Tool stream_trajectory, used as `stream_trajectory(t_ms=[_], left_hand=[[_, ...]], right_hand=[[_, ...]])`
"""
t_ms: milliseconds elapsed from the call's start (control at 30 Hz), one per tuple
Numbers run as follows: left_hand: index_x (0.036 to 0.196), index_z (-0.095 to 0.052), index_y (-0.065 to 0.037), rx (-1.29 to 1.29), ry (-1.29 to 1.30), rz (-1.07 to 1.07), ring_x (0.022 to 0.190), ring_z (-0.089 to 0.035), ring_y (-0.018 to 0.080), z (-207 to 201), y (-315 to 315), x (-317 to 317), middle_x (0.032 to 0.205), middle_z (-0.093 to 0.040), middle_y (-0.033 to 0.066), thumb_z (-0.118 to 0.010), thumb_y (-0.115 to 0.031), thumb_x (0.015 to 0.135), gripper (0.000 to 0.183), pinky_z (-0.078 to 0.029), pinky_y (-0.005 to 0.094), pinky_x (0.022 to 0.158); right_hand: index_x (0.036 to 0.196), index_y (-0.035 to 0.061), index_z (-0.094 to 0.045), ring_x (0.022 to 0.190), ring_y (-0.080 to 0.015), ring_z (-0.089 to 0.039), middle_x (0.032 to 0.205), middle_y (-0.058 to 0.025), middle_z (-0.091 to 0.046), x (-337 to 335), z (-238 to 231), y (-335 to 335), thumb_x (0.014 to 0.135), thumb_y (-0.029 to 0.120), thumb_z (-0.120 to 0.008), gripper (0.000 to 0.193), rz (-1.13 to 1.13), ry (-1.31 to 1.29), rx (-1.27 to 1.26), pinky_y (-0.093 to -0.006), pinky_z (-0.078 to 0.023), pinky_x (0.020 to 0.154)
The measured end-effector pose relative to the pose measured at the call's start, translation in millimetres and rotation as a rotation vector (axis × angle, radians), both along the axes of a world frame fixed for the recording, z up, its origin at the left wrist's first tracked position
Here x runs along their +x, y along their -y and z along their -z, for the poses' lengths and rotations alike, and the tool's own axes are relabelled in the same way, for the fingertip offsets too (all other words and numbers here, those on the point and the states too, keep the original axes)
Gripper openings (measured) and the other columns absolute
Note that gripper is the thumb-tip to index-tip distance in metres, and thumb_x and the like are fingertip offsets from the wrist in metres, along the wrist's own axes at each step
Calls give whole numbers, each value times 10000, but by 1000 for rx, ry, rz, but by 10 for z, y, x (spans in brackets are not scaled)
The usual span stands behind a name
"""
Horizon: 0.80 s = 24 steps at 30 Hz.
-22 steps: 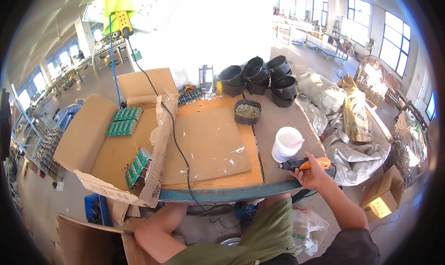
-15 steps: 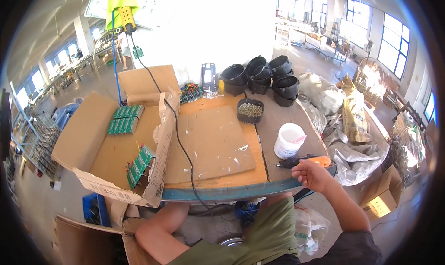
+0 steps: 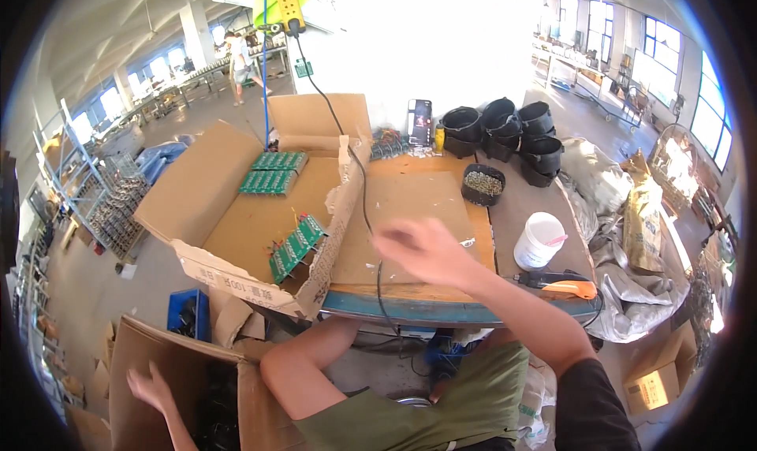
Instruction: The person assembles electronic components by applying a white substance from a cup using a small spoon to a circuit board and then securing the board into a black plastic housing using a power screwdriver.
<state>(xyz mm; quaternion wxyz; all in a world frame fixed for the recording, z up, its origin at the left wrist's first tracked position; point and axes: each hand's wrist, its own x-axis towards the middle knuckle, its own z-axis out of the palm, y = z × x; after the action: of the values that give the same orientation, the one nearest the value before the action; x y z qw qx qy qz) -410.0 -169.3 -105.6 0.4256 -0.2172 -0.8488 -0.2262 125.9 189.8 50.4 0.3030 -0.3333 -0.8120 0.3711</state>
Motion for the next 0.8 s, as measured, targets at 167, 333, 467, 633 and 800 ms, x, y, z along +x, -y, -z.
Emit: stream_trajectory(t_ms=[167, 333, 467, 633, 800], left_hand=[[1163, -611, -11, -37, 300, 1189, 1124, -581, 346, -1515, -2113, 1848, 1175, -626, 190, -792, -174, 783, 452, -445, 422, 998], [1383, -339, 116, -736, 723, 1244, 1301, -435, 476, -1125, -3389, 2311, 1390, -431, 356, -767, -365, 764, 892, -363, 494, 1111], [1432, -240, 106, -591, 325, 1178, 1247, -446, 489, -772, -3383, 2261, 1289, -448, 340, -740, -312, 760, 936, -391, 521, 1071], [1510, -154, 107, -569, 360, 1097, 1117, -523, 484, -842, -3292, 2481, 1200, -483, 305, -709, -277, 797, 982, -440, 529, 973], [1491, -211, 110, -537, 262, 1029, 1114, -536, 462, -903, -3300, 2579, 1188, -497, 274, -683, -266, 861, 873, -460, 528, 940]], right_hand=[[1120, 89, -719, 1101, -318, -628, 1111, -134, -709, -1507, -130, -609, 934, 380, -581, 372, 89, 825, 585, -527, -381, 1021], [1056, 74, -759, 1185, -344, -627, 1203, -178, -693, -1886, -65, -803, 815, 357, -714, 376, 113, 764, 189, -590, -360, 1071], [1081, 61, -752, 1083, -323, -687, 1171, -155, -708, -2007, -72, -613, 764, 262, -764, 376, 94, 642, 244, -434, -565, 856], [1078, 70, -756, 1089, -321, -678, 1144, -144, -710, -1854, 127, -714, 904, 359, -646, 355, 102, 617, 261, -426, -555, 839], [893, 78, -771, 899, -330, -716, 945, -138, -740, -1903, 286, -720, 966, 414, -540, 415, 184, 425, 387, -458, -544, 738]])
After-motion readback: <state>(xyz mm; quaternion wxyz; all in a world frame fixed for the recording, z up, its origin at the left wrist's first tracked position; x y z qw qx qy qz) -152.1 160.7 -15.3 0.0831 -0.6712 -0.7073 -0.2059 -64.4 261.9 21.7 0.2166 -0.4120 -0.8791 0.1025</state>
